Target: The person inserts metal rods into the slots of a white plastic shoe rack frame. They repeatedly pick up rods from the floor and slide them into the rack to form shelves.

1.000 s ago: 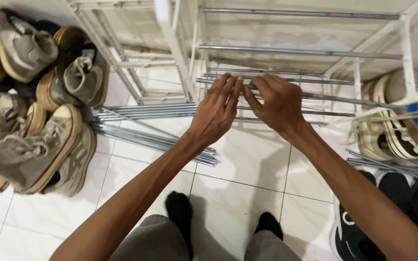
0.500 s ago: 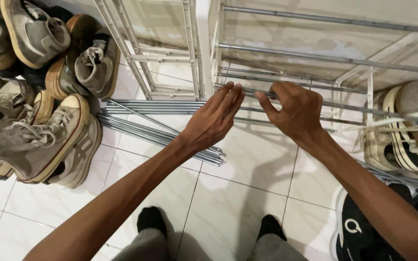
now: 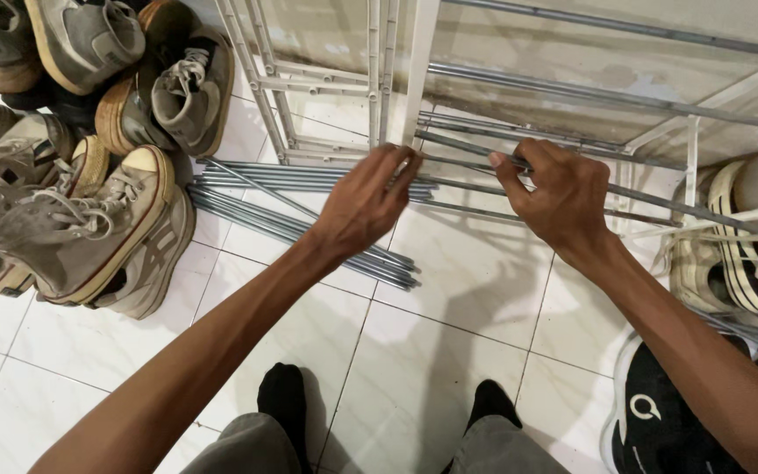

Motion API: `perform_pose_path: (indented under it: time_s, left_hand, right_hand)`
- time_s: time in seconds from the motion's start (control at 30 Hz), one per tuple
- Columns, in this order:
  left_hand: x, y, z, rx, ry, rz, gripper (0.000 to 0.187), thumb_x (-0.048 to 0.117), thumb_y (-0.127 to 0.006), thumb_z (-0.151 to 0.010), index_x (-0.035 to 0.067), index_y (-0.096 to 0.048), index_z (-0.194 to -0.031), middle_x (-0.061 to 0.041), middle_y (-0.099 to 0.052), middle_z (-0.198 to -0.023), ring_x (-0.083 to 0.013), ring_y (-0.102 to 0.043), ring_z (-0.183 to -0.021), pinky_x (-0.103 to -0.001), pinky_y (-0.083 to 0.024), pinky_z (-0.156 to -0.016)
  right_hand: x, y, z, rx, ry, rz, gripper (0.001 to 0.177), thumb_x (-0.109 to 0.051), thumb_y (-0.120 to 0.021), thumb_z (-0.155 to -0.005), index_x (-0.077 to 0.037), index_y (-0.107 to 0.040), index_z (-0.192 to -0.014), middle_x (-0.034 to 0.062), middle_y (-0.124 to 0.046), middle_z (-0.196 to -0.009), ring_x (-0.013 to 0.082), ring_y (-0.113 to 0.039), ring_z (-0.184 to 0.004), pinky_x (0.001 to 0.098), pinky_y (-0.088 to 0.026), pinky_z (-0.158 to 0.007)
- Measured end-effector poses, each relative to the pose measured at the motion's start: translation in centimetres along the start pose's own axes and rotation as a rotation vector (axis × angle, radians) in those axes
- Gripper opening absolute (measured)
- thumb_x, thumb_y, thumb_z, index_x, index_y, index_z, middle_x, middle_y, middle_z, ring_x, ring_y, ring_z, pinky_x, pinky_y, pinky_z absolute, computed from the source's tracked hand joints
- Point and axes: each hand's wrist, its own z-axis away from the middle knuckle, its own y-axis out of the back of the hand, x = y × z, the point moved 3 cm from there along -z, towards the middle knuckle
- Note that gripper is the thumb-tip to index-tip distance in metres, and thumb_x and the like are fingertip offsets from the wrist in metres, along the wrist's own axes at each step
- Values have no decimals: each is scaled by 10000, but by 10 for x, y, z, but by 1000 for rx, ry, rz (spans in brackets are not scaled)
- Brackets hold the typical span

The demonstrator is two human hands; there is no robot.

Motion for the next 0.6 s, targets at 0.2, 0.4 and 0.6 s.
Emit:
perform_pose_path:
  time_s: [0.2, 0.4, 0.6]
  left_hand:
    - [-9, 23, -3, 169, 249, 107, 306, 92, -685, -1017, -73, -611, -1263, -179, -712, -1162, -321, -667, -1062, -397, -580, -864]
    - [-3, 23, -20, 237, 277, 45, 301, 135, -696, -1012, -35, -624, -1250, -130, -721, -1098, -266, -670, -1048, -384, -562, -816]
    - [-5, 21, -26, 275, 264, -77, 158, 123, -709, -1031, 12, -670, -1136, -66, -690, -954, -231, -667, -985, -373, -549, -775]
  right_hand:
    - [-5, 1, 3, 2, 5, 25, 425, -310, -756, -1064, -44, -615, -765, 68, -626, -665, 236, -582, -539, 370, -401, -482]
    - [-9, 4, 0, -38, -4, -5, 254, -264, -736, -1065, -56, -723, -921, 62, -625, -641, 211, -589, -519, 367, -409, -472]
    - [-10, 0, -8, -64, 15, -16, 220, -259, -757, -1023, -60, -740, -931, 43, -662, -678, 195, -598, -500, 353, -418, -453]
